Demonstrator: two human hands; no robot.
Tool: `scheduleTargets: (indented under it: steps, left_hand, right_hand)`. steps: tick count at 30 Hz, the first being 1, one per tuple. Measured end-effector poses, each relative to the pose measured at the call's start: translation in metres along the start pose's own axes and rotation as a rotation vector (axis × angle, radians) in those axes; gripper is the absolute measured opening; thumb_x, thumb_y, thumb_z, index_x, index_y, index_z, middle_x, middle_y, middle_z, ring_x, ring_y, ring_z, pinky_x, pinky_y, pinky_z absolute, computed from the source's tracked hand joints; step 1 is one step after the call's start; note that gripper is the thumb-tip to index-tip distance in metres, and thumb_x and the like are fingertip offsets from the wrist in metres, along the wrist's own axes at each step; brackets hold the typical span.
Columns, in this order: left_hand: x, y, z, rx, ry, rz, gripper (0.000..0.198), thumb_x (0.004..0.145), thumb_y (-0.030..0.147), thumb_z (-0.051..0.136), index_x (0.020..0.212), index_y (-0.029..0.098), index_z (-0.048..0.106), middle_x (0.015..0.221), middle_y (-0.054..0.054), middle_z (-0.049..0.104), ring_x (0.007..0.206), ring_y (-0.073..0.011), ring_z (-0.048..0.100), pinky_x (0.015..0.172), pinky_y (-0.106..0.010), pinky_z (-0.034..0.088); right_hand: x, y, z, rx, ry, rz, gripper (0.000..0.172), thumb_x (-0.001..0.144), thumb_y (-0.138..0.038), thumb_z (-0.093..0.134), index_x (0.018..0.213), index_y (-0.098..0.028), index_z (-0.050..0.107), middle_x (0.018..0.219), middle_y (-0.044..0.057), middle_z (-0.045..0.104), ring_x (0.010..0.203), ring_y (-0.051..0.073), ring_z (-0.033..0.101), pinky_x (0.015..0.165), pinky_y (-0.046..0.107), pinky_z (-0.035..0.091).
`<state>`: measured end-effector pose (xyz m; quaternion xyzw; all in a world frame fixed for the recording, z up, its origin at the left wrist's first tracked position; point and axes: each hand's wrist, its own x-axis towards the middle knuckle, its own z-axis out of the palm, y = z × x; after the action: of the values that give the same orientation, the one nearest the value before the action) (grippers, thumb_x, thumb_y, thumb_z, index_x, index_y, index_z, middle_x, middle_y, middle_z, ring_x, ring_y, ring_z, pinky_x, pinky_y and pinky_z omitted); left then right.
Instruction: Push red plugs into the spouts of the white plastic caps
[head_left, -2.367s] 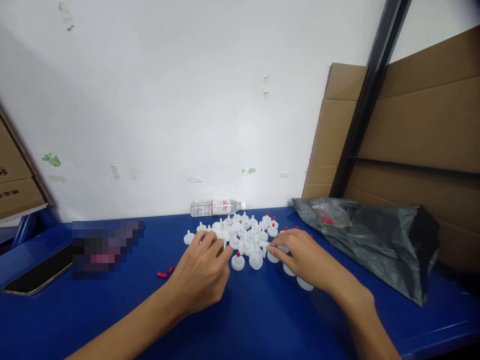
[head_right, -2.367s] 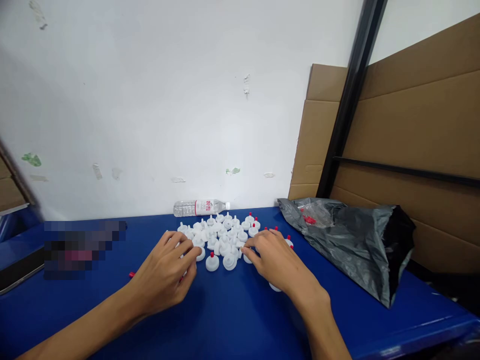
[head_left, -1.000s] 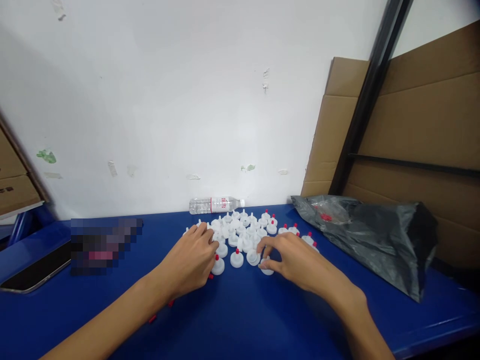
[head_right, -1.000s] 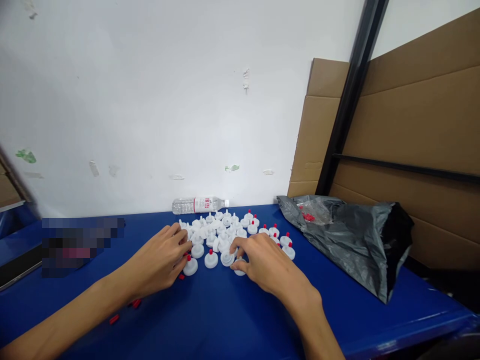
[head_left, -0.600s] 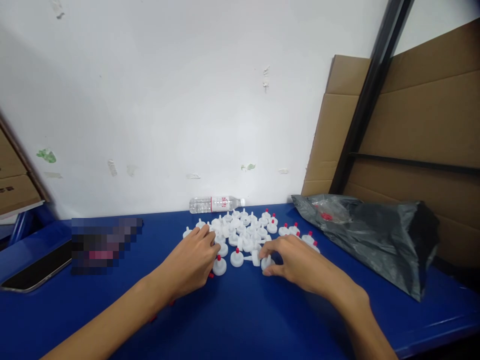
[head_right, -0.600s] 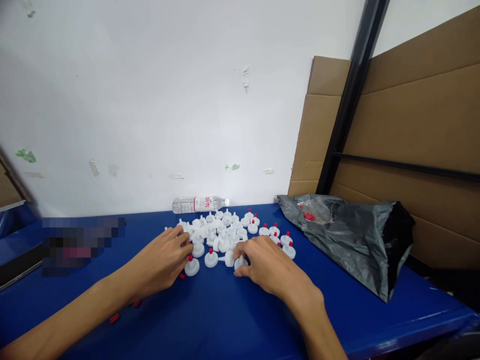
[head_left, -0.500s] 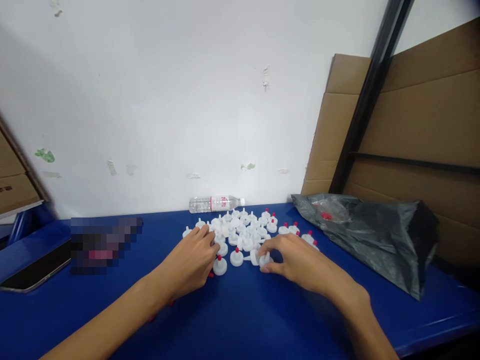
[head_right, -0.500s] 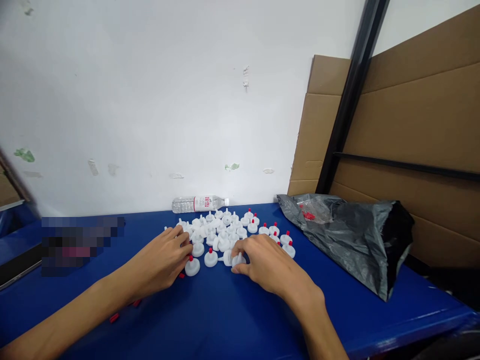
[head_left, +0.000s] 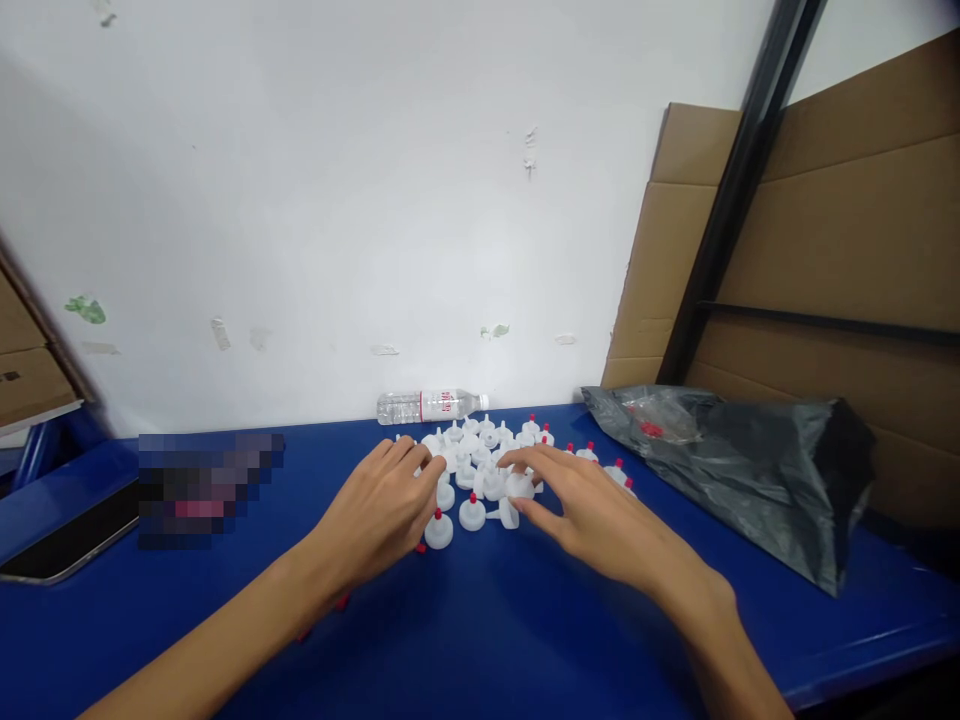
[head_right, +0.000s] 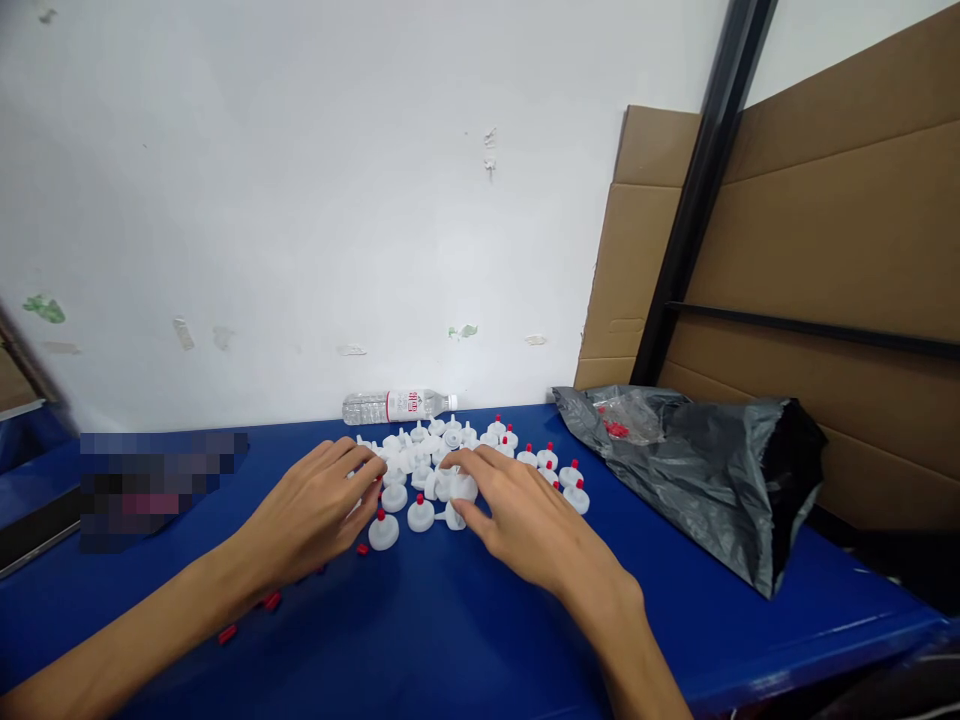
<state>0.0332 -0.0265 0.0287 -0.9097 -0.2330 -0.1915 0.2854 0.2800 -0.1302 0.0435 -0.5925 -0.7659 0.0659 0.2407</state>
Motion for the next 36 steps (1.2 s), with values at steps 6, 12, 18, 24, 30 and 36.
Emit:
scheduleTargets:
  steps: [6,12,18,24,30,36]
  left_hand:
    - [-0.001,0.006,-0.004,-0.093,0.329,0.121,0.017,0.099,0.007,0.05,0.11,0.014,0.062,0.097,-0.007,0.068,0.078,-0.0203,0.058,0.068,-0.035,0.045]
    - [-0.001,0.015,-0.003,-0.137,0.423,0.3,0.028,0.098,-0.001,0.045,0.118,0.007,0.062,0.093,-0.009,0.069,0.078,-0.0203,0.063,0.066,-0.034,0.049]
    - [-0.003,0.018,-0.001,-0.141,0.418,0.278,0.027,0.098,-0.001,0.045,0.116,0.008,0.063,0.09,-0.008,0.07,0.072,-0.0202,0.063,0.061,-0.034,0.05]
    - [-0.001,0.013,-0.003,-0.105,0.427,0.224,0.031,0.098,-0.002,0.04,0.117,0.009,0.063,0.093,-0.011,0.071,0.076,-0.0221,0.067,0.062,-0.034,0.054]
    - [-0.002,0.01,-0.002,-0.122,0.454,0.19,0.029,0.1,0.001,0.041,0.117,0.011,0.063,0.097,-0.011,0.072,0.076,-0.0213,0.067,0.064,-0.033,0.054]
    - [-0.004,0.01,0.001,-0.157,0.437,0.193,0.029,0.101,0.0,0.041,0.119,0.011,0.061,0.098,-0.01,0.073,0.079,-0.0203,0.068,0.065,-0.031,0.052]
  right_hand:
    - [-0.002,-0.008,0.011,-0.048,0.058,-0.109,0.051,0.1,-0.032,0.059,0.149,-0.033,0.046,0.144,0.004,0.06,0.134,0.024,0.055,0.113,0.045,0.045]
    - [-0.001,-0.022,0.019,-0.083,0.081,-0.206,0.054,0.096,-0.021,0.064,0.148,-0.027,0.048,0.135,0.009,0.066,0.127,0.027,0.06,0.101,0.043,0.055]
    - [0.001,-0.021,0.018,-0.054,0.125,-0.262,0.052,0.097,-0.019,0.063,0.145,-0.03,0.046,0.129,0.005,0.068,0.121,0.024,0.061,0.102,0.043,0.052]
    - [0.004,-0.018,0.015,-0.038,0.155,-0.273,0.043,0.103,-0.026,0.056,0.144,-0.031,0.045,0.123,0.002,0.068,0.115,0.02,0.06,0.102,0.04,0.049]
    - [0.006,-0.018,0.013,-0.039,0.166,-0.285,0.041,0.104,-0.027,0.055,0.144,-0.03,0.045,0.119,0.003,0.069,0.112,0.021,0.059,0.098,0.039,0.05]
    - [0.004,-0.02,0.014,0.022,0.154,-0.263,0.041,0.106,-0.028,0.052,0.146,-0.032,0.046,0.131,0.005,0.067,0.125,0.02,0.058,0.105,0.04,0.05]
